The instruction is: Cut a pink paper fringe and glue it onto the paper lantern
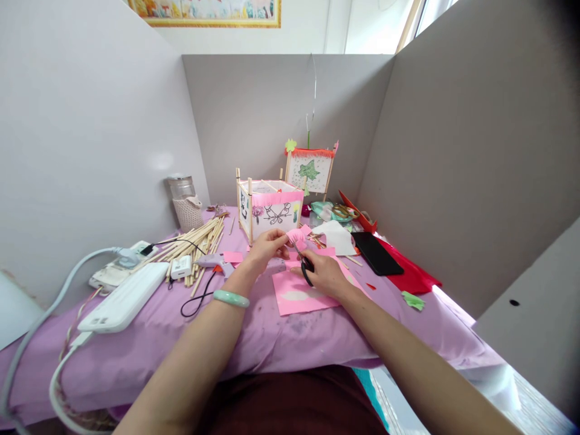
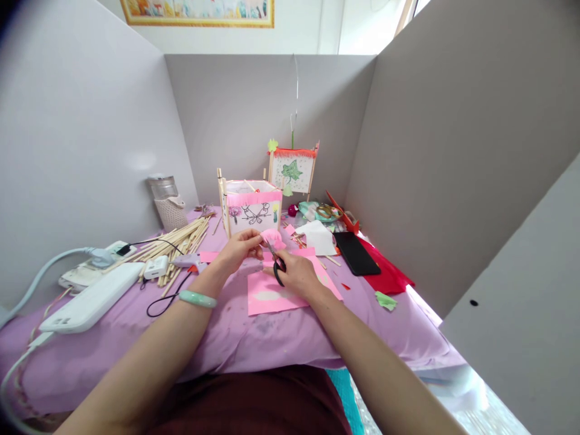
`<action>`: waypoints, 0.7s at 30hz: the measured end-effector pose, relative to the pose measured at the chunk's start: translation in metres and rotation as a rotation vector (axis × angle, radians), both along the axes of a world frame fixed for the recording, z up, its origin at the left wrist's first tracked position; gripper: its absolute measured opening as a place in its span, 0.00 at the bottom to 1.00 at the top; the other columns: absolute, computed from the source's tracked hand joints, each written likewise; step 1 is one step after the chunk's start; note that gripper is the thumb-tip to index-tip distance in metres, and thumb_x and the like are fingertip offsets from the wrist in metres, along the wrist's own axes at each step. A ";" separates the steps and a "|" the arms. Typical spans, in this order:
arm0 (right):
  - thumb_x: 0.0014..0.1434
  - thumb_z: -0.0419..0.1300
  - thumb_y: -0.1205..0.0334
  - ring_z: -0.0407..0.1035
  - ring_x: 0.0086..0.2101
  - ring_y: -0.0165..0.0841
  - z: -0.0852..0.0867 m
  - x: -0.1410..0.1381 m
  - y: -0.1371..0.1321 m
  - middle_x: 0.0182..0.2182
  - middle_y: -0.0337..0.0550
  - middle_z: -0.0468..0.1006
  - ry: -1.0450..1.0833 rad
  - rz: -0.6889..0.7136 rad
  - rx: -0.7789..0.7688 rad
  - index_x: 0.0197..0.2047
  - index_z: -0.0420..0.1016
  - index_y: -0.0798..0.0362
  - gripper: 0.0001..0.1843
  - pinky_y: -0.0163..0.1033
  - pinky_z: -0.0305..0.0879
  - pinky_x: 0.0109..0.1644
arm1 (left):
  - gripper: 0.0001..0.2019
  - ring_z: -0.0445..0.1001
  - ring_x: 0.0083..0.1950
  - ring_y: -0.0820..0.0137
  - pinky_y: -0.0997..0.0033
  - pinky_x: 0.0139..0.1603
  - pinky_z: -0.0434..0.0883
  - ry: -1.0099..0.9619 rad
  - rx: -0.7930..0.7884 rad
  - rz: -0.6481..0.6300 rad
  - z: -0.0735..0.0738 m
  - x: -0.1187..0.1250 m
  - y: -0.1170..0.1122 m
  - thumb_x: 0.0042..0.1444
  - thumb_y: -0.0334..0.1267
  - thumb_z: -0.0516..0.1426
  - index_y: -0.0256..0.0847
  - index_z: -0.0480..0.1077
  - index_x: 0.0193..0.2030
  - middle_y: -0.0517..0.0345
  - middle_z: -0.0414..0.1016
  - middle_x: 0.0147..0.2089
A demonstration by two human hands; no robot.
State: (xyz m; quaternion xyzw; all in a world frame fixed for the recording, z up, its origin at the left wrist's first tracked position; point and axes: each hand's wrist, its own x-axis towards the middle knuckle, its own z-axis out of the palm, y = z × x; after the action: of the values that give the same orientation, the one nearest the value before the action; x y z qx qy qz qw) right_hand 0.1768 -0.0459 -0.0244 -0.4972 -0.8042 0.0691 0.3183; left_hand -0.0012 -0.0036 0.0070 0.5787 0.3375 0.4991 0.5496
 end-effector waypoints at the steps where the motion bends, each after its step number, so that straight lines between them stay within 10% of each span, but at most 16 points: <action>1: 0.57 0.59 0.44 0.70 0.28 0.32 0.000 0.000 0.000 0.28 0.37 0.76 0.003 0.000 -0.002 0.42 0.72 0.49 0.18 0.34 0.56 0.31 | 0.10 0.70 0.21 0.78 0.75 0.24 0.71 0.000 -0.002 0.002 0.000 0.000 0.000 0.52 0.39 0.61 0.34 0.67 0.30 0.57 0.74 0.29; 21: 0.58 0.60 0.47 0.72 0.29 0.33 0.000 -0.002 0.002 0.29 0.38 0.79 -0.001 -0.045 -0.008 0.41 0.73 0.48 0.15 0.33 0.57 0.32 | 0.12 0.70 0.22 0.77 0.73 0.25 0.71 -0.017 0.005 -0.003 -0.001 -0.001 0.000 0.52 0.41 0.62 0.34 0.67 0.31 0.56 0.74 0.32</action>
State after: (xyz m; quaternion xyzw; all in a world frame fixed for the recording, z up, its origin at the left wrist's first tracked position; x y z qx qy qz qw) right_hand 0.1753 -0.0437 -0.0241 -0.5163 -0.7927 0.0652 0.3174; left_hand -0.0020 -0.0034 0.0060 0.5763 0.3308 0.5038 0.5520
